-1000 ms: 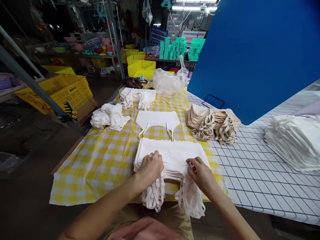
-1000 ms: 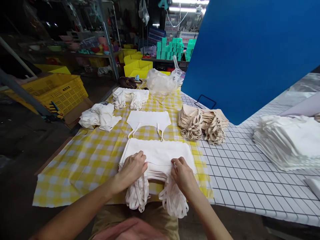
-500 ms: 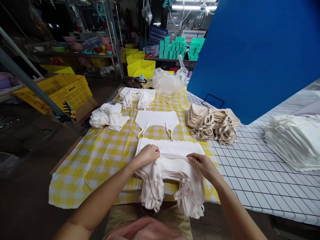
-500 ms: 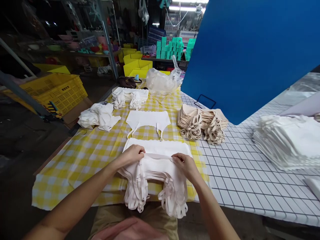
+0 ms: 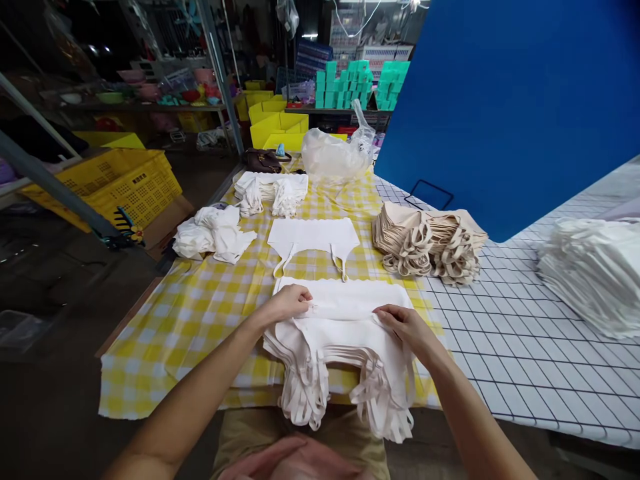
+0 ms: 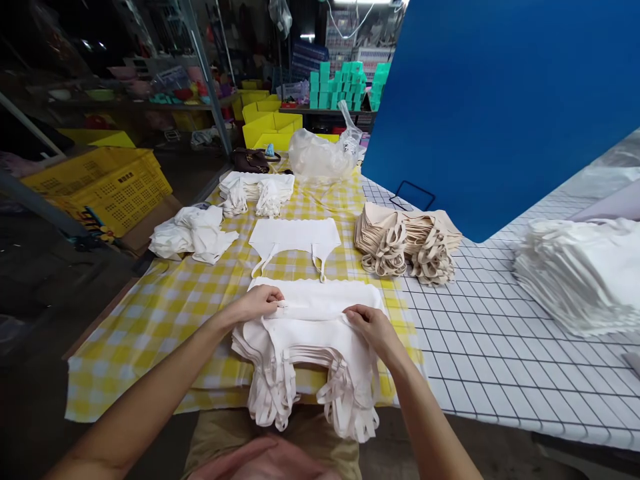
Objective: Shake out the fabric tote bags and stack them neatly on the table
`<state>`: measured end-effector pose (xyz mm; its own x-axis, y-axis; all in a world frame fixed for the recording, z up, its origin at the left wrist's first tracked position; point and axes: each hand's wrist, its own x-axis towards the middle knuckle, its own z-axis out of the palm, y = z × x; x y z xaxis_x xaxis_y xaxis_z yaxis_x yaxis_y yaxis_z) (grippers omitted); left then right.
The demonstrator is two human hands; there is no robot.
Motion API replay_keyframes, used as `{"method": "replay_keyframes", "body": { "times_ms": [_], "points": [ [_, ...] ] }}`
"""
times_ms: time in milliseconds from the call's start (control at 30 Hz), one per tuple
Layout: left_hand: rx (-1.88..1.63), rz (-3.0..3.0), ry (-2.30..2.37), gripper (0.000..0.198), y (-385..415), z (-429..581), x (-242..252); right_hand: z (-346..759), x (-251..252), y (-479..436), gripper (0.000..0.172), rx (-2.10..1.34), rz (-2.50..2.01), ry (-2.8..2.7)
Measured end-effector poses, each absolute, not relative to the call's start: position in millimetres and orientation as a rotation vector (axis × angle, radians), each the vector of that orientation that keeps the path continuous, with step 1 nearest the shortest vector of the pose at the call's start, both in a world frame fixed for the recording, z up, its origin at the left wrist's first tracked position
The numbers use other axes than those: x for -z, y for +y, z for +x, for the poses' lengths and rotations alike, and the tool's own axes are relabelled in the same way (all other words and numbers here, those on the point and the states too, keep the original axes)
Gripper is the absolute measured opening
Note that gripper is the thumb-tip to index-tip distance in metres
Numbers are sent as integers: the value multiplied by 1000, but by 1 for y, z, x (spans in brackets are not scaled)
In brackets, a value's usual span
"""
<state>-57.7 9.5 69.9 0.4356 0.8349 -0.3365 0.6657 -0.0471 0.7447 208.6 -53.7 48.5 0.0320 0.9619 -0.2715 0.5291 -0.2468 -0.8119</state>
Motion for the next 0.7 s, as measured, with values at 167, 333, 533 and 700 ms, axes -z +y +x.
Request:
{"method": "replay_keyframes", "body": {
  "times_ms": [167,333,533,700],
  "points": [
    [-255,1679,1240,20,10,-62,-74,208,-50,-55,36,-1171,-1835,-1460],
    [-286,1632,1254,21,8,-62,-71,206,-52,-57,37,-1138,-1823,-1474],
    [-355,1684,1311,19,1,-66,-66,204,-54,-61,37,-1129,-1831,-1429],
    [-475,1628,1295,18,-19,-75,-78,201,-55,-71,41,-1026,-1795,-1360]
  ]
}}
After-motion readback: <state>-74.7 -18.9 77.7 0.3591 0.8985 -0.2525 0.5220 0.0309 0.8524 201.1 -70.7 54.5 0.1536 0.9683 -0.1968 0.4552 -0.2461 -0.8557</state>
